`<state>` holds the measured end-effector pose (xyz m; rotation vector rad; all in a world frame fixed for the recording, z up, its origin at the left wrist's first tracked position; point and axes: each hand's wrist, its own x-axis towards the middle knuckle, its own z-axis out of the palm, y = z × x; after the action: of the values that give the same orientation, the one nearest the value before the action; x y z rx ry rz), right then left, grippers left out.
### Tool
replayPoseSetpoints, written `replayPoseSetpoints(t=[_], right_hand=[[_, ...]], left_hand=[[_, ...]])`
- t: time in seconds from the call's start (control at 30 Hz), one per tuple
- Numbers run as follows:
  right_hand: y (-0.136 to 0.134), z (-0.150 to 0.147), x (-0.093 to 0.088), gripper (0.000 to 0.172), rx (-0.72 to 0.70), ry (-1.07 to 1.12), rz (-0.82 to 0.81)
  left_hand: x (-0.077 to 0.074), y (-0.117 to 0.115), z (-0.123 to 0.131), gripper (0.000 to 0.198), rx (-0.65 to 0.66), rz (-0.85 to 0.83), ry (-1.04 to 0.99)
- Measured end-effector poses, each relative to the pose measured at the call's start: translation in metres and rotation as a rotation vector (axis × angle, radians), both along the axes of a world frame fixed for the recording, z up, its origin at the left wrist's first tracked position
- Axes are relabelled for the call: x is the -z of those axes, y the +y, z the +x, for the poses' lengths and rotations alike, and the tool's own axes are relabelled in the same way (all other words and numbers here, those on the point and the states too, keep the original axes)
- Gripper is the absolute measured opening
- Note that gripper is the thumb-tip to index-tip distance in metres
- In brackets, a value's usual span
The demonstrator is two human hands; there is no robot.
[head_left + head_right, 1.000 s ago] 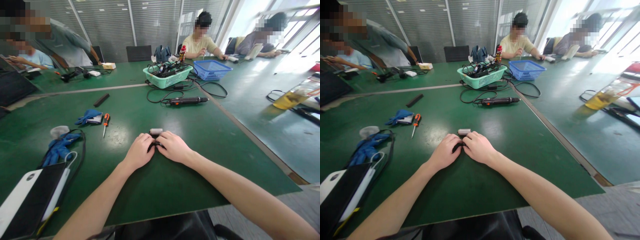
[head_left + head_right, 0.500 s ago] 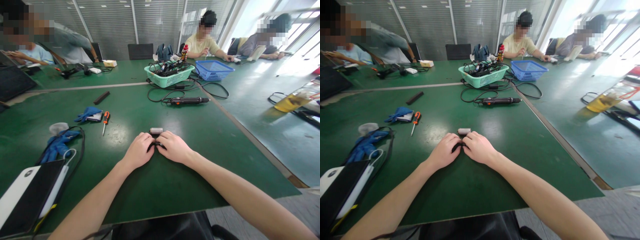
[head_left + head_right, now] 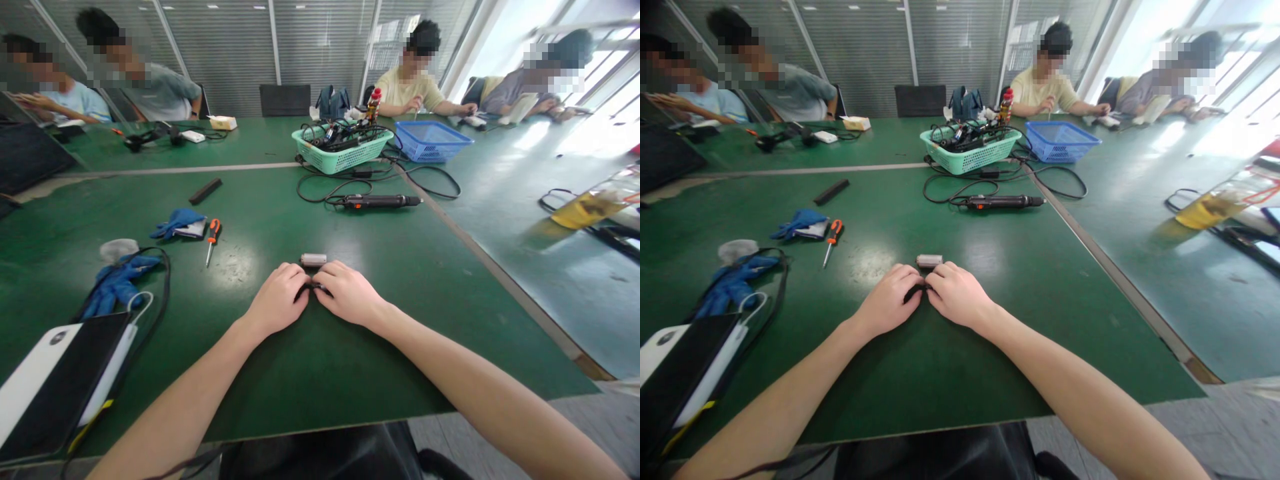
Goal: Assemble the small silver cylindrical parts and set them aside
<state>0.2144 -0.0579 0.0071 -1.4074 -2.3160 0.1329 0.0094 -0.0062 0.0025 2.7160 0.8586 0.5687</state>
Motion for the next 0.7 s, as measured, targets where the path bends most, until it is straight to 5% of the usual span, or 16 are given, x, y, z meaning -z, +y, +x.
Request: replayPoseSetpoints(t=[0.7], right_hand=[[-0.0002,0.0005,0.0021,0.01,0.017,-0.064,0.026]], left_hand=[[-0.002,-0.0011,0.0012,0.013,0.001,0.007,0.0]])
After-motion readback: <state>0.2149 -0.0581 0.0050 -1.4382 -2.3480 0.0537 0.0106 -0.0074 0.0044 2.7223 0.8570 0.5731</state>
